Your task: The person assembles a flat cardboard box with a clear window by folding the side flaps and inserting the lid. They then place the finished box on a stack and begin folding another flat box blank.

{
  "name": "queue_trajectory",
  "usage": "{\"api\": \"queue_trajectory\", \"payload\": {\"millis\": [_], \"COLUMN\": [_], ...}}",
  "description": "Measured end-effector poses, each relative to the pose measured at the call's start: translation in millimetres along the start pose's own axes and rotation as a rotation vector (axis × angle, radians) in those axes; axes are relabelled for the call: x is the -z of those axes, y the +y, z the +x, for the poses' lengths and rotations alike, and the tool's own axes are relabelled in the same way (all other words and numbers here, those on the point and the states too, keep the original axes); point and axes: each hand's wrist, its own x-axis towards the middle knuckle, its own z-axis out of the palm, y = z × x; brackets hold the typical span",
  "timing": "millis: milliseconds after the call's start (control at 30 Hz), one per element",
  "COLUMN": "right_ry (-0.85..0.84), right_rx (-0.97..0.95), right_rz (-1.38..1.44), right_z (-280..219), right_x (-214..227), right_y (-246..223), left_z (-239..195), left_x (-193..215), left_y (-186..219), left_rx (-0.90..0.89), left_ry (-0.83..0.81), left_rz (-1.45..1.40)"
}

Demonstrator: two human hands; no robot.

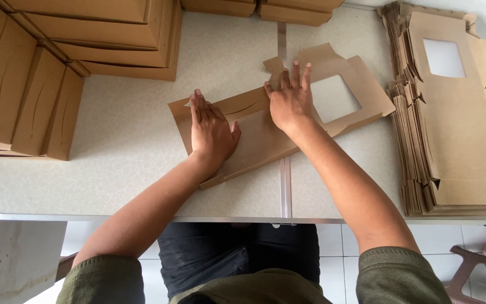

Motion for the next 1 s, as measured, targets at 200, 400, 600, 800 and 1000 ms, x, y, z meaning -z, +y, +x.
{"api": "queue_trajectory", "payload": {"millis": [200,400,600,800,1000], "right_ry": [0.010,-0.015,-0.007,-0.001,0.012], "right_rx": [0.074,0.072,0.081,0.176,0.327], "right_rz": [0.045,0.013,-0.232,-0.133,0.154], "right_z": [-3,5,-5,-9,-16], "right_x": [0,5,21,34,43], "right_y": [0,-12,-28,-42,-67], "left_z": [0,1,2,2,3], "left_x": [-2,-3,-1,2,-2], "left_y": [-6,-6,-8,-10,-11], "left_rx": [-0.033,-0.062,-0.087,-0.105,-0.117], "left_ry": [0.019,0.050,0.061,0.075,0.073], "left_rz": [-0.058,-0.035,-0.033,-0.088,-0.079]}}
